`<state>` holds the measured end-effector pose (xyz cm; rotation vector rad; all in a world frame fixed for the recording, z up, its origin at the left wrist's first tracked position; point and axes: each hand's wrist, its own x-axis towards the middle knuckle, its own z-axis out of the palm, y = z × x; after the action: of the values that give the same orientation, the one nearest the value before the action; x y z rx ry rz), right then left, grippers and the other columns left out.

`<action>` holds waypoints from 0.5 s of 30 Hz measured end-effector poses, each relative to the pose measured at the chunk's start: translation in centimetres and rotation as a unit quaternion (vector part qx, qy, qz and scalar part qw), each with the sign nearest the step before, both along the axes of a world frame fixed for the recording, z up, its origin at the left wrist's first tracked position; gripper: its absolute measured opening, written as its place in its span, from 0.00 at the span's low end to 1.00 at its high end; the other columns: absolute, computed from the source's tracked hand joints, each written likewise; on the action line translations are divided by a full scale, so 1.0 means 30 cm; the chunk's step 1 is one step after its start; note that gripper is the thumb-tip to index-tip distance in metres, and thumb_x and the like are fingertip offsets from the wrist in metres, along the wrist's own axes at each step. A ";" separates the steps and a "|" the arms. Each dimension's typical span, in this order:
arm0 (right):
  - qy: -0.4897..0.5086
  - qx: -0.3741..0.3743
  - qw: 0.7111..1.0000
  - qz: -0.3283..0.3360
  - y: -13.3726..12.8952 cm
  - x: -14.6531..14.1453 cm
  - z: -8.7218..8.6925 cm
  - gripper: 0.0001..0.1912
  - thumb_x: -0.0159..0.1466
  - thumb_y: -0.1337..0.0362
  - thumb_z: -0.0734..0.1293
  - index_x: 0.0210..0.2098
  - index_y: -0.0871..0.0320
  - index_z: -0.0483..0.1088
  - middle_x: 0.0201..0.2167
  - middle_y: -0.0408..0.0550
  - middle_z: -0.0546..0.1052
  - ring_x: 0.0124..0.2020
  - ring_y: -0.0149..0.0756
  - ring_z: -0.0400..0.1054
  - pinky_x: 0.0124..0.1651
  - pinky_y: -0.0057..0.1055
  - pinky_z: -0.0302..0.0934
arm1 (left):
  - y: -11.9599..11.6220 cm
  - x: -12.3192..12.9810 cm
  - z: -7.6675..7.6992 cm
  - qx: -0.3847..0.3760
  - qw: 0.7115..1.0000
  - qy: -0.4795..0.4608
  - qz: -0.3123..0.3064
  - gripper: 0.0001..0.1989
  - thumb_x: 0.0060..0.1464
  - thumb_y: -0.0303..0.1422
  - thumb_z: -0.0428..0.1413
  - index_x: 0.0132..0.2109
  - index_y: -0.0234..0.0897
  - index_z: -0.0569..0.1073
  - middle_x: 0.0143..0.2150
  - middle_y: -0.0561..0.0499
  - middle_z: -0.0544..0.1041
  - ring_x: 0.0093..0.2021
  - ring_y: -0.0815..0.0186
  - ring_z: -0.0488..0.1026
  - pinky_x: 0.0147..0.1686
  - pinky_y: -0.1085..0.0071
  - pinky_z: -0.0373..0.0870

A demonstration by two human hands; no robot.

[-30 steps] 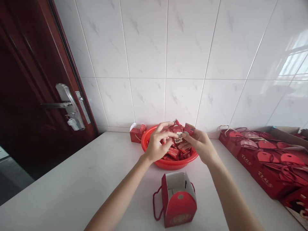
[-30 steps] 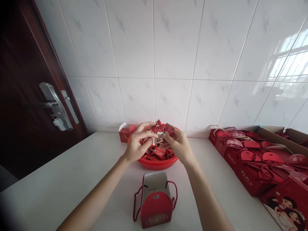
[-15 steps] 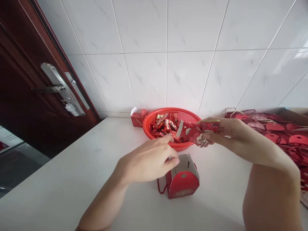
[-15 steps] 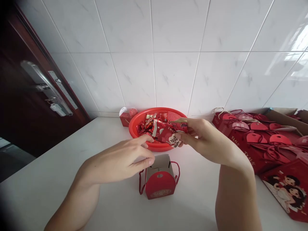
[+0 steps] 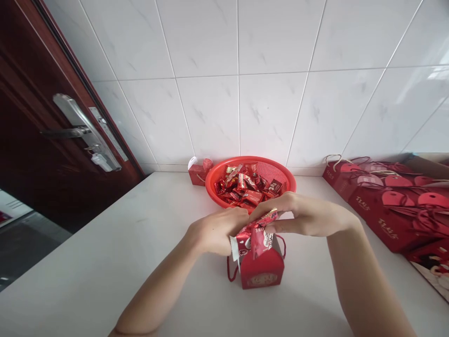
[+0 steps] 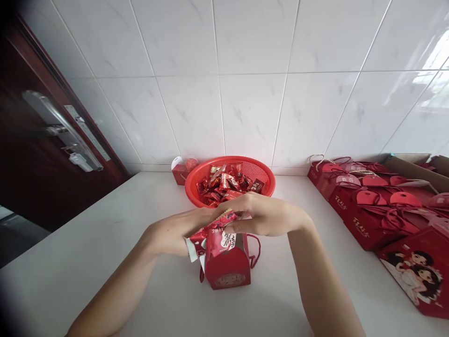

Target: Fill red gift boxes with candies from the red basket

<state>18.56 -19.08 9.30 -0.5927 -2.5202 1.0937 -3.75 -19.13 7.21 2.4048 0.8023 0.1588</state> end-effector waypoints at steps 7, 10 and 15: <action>-0.007 -0.053 0.999 0.011 0.034 -0.007 -0.016 0.14 0.67 0.64 0.66 0.50 0.56 0.78 0.45 0.49 0.81 0.42 0.36 0.75 0.46 0.31 0.69 | 0.027 0.015 -0.016 -0.010 1.000 -0.010 0.007 0.05 0.44 0.27 0.60 0.30 0.39 0.71 0.32 0.52 0.76 0.31 0.62 0.72 0.30 0.71 0.66; -0.014 -0.050 0.999 -0.001 0.052 0.020 -0.018 0.15 0.67 0.64 0.66 0.51 0.57 0.78 0.47 0.50 0.81 0.45 0.38 0.75 0.48 0.32 0.68 | 0.020 0.029 -0.021 -0.003 0.999 0.018 0.035 0.08 0.42 0.32 0.64 0.32 0.40 0.74 0.35 0.52 0.77 0.33 0.60 0.74 0.31 0.71 0.66; -0.064 -0.036 0.997 -0.030 0.057 0.077 -0.013 0.18 0.67 0.65 0.64 0.55 0.56 0.76 0.47 0.49 0.80 0.45 0.37 0.74 0.47 0.30 0.66 | 0.015 0.039 -0.042 0.052 0.993 0.059 0.084 0.25 0.34 0.43 0.69 0.42 0.44 0.77 0.38 0.52 0.78 0.38 0.57 0.76 0.31 0.72 0.65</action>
<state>20.86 -17.38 8.91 -0.7774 -2.5600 1.1639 -2.57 -18.68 5.94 2.4600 1.0757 0.1289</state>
